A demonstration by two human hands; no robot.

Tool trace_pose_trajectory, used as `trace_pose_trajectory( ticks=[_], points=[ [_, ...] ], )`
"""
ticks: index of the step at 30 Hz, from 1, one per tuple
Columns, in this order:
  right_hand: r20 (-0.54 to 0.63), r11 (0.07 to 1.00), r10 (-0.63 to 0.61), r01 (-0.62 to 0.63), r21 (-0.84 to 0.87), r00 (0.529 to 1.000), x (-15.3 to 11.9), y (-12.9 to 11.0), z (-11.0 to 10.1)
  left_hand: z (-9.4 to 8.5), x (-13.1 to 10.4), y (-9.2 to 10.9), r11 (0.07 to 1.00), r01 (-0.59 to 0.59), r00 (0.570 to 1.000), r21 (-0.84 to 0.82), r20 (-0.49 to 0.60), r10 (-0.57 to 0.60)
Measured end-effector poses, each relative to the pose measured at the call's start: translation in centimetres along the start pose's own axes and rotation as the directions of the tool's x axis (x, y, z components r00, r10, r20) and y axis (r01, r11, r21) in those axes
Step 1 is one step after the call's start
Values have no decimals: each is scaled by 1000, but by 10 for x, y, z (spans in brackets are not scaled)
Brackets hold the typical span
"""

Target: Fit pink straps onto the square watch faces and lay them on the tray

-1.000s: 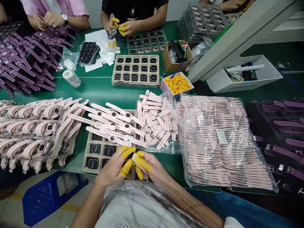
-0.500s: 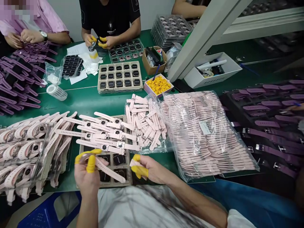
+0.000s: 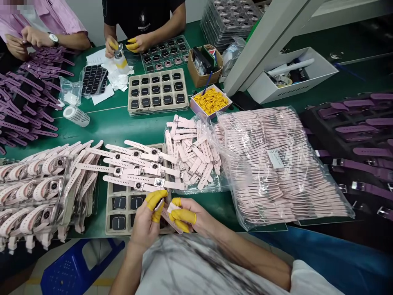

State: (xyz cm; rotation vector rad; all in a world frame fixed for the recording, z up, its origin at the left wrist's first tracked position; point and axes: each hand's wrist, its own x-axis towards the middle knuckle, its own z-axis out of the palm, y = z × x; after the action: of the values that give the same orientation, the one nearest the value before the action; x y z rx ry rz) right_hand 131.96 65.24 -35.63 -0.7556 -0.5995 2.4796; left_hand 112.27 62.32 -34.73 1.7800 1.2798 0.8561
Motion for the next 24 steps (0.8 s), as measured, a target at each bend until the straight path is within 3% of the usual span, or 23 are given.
trace_pose_trajectory(
  ticks=[5,15,20,24],
  points=[
    [16,999,48,-49,22,999,2,8,0,2,3,5,999,-23,995,32,96,19],
    [-115,965,-12,41,258,993,6,13,13,9,-1,6,997,-28,999,74,38,25],
    [-104,983,-21,39,181,994,5,10,13,-2,-2,13,997,22,989,80,141,-33],
    [-106,991,24,-10,135,994,5,11,10,-10,-1,14,963,-97,979,251,200,46]
  ],
)
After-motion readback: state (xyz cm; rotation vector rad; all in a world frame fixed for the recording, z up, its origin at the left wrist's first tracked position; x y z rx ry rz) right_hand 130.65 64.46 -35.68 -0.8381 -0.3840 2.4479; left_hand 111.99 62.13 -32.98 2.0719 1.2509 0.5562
